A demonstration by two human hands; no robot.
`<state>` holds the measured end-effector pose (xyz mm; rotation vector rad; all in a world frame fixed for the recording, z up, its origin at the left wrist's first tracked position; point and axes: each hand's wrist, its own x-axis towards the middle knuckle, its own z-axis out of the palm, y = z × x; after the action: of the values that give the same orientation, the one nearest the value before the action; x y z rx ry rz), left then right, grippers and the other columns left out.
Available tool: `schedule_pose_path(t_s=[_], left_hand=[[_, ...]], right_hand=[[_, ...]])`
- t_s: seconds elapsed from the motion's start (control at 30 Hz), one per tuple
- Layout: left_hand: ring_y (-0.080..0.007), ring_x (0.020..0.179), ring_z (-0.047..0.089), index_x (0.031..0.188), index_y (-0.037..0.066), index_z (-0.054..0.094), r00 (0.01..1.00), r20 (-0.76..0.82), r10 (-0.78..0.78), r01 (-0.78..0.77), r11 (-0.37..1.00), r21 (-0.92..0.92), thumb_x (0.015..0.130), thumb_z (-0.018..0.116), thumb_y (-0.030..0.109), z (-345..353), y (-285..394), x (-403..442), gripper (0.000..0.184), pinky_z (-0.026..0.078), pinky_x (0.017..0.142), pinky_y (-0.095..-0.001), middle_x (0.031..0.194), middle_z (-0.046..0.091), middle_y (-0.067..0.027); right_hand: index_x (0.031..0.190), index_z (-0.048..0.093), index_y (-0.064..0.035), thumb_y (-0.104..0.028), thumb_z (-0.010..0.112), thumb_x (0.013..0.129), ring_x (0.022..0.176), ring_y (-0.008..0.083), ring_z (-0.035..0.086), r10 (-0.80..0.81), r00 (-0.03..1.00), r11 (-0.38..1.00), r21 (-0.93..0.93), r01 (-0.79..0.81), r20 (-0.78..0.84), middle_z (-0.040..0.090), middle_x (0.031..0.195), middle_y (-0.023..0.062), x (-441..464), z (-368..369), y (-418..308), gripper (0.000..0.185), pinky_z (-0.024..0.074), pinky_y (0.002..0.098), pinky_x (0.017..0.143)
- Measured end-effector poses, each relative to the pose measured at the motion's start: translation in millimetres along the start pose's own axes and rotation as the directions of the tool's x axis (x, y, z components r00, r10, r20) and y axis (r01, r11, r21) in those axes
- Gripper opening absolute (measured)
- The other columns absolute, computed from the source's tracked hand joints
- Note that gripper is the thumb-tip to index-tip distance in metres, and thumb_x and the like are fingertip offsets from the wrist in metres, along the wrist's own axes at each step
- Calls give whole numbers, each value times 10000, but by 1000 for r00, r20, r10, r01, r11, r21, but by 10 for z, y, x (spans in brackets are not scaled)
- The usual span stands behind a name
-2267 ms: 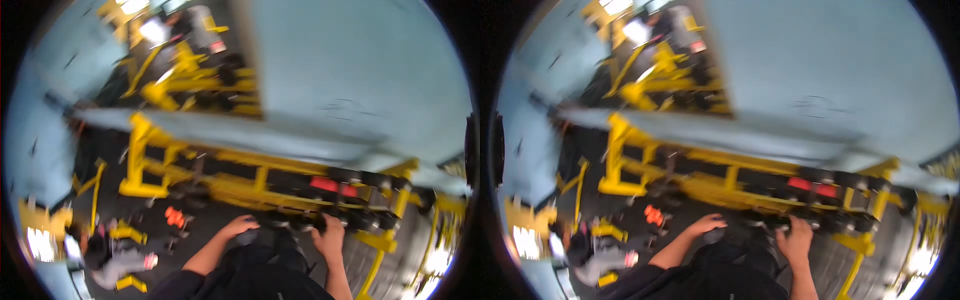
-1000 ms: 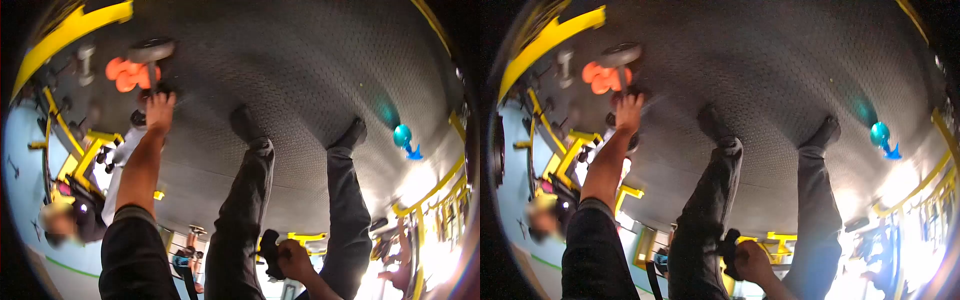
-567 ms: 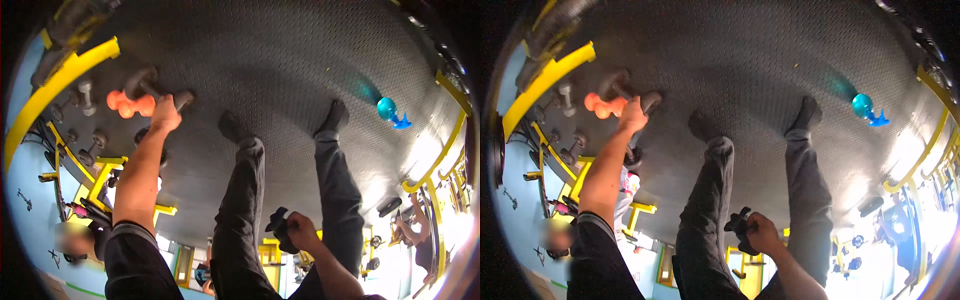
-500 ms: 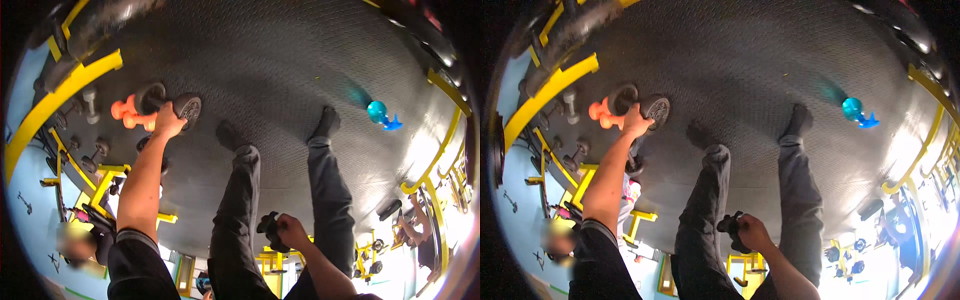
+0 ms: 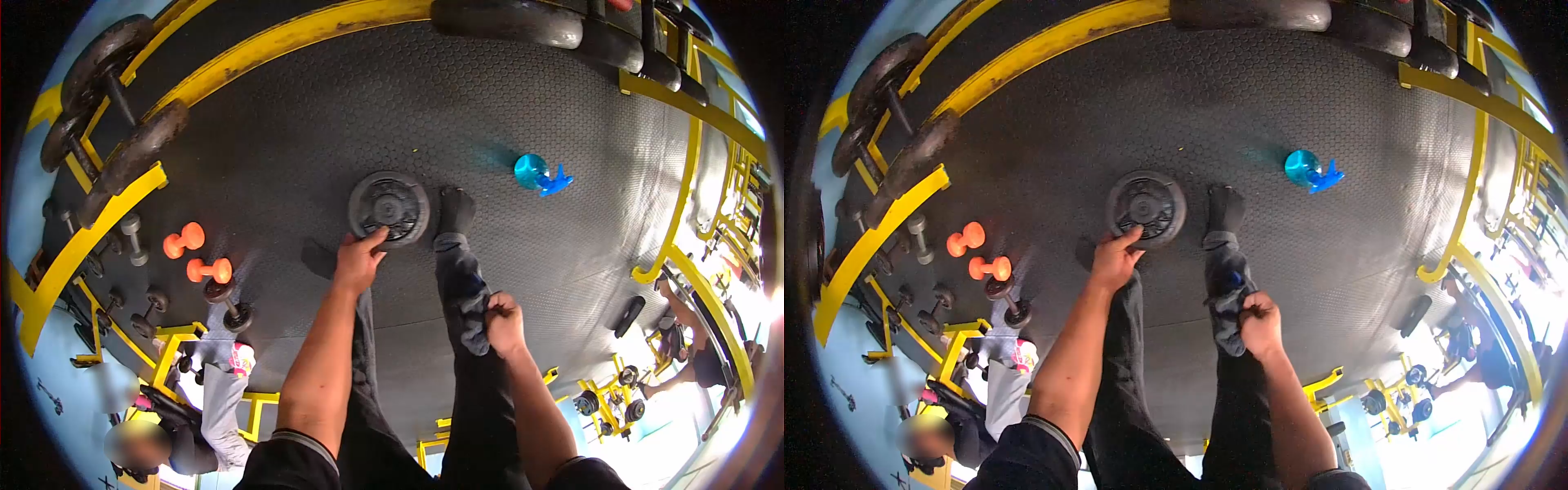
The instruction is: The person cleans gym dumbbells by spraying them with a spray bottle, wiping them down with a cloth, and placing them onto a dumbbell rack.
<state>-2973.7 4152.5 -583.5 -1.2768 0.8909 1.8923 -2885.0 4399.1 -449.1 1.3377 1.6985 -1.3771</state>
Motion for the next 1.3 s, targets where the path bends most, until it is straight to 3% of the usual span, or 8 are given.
schedule_pose_path(t_s=[0.47, 0.57, 0.7, 0.8, 0.97, 1.03, 1.17, 1.3], left_hand=[[-224, 1065, 570, 1227, 43, 526, 999, 13, -33, 24, 890, 455, 743, 693, 8, 419, -330, 168, 513, 421, 963, -344, 1147, 605, -83], [-218, 1138, 522, 1278, 36, 483, 999, -25, -33, 39, 962, 269, 745, 669, 29, -71, -341, 290, 565, 405, 986, -352, 1211, 568, -108], [-224, 1187, 476, 1367, 54, 403, 993, -115, -9, 29, 986, 167, 743, 652, 45, 367, -181, 27, 671, 387, 999, -355, 1277, 519, -107], [-231, 1162, 482, 1445, 92, 303, 895, -327, 304, -123, 872, 474, 805, 687, 143, 799, -407, -333, 749, 374, 989, -346, 1373, 433, -127], [-135, 1037, 538, 1371, 75, 404, 937, 33, 349, -318, 807, 498, 852, 680, 103, 1130, -839, -1074, 589, 450, 883, -277, 1183, 551, -69], [-106, 884, 587, 1205, 52, 528, 952, -63, 301, -269, 914, 304, 836, 685, 52, 1131, -858, -1112, 401, 484, 786, -252, 1000, 614, -31], [-79, 759, 588, 985, 46, 589, 983, -131, 125, -94, 970, 222, 836, 685, 36, 862, -932, -1137, 177, 478, 685, -228, 847, 633, -6], [-56, 705, 553, 905, 53, 588, 984, -111, 142, -69, 864, 500, 839, 710, 112, 647, -1160, -1217, 151, 452, 628, -222, 797, 618, 20]], right_hand=[[811, 515, -57, 109, 477, 740, 667, 49, 415, -116, 993, 984, 135, 120, -37, 470, 719, -23, 551, -447, 144, 184, 364, 206, 582], [933, 558, -55, 116, 533, 747, 773, 109, 529, 71, 991, 986, 140, -87, 116, 559, 823, 15, 418, -252, 106, 254, 438, 252, 690], [996, 542, -32, 59, 596, 812, 757, 116, 552, -76, 983, 996, -39, 84, 165, 575, 848, 23, 414, 51, 252, 212, 453, 253, 674], [998, 542, -24, 38, 597, 824, 758, 123, 556, -68, 991, 997, -40, 73, 116, 583, 851, 37, 469, 218, 236, 193, 458, 258, 681], [1023, 568, -24, 44, 576, 816, 786, 137, 583, -280, 946, 959, 5, 283, 160, 598, 879, 56, 243, 145, -183, 217, 480, 259, 728], [1050, 604, -48, -12, 596, 823, 892, 214, 629, -170, 791, 975, -14, 220, 588, 630, 964, 115, 285, -237, -509, 230, 512, 319, 816], [1167, 519, -24, -163, 664, 849, 664, 132, 580, -12, 989, 963, 267, -28, 147, 629, 872, 78, 1264, -843, -330, 376, 525, 296, 505], [1236, 388, -41, -317, 714, 823, 701, 187, 583, 280, 885, 951, 232, -203, -371, 598, 789, 83, 2355, -941, -338, 594, 509, 344, 521]])
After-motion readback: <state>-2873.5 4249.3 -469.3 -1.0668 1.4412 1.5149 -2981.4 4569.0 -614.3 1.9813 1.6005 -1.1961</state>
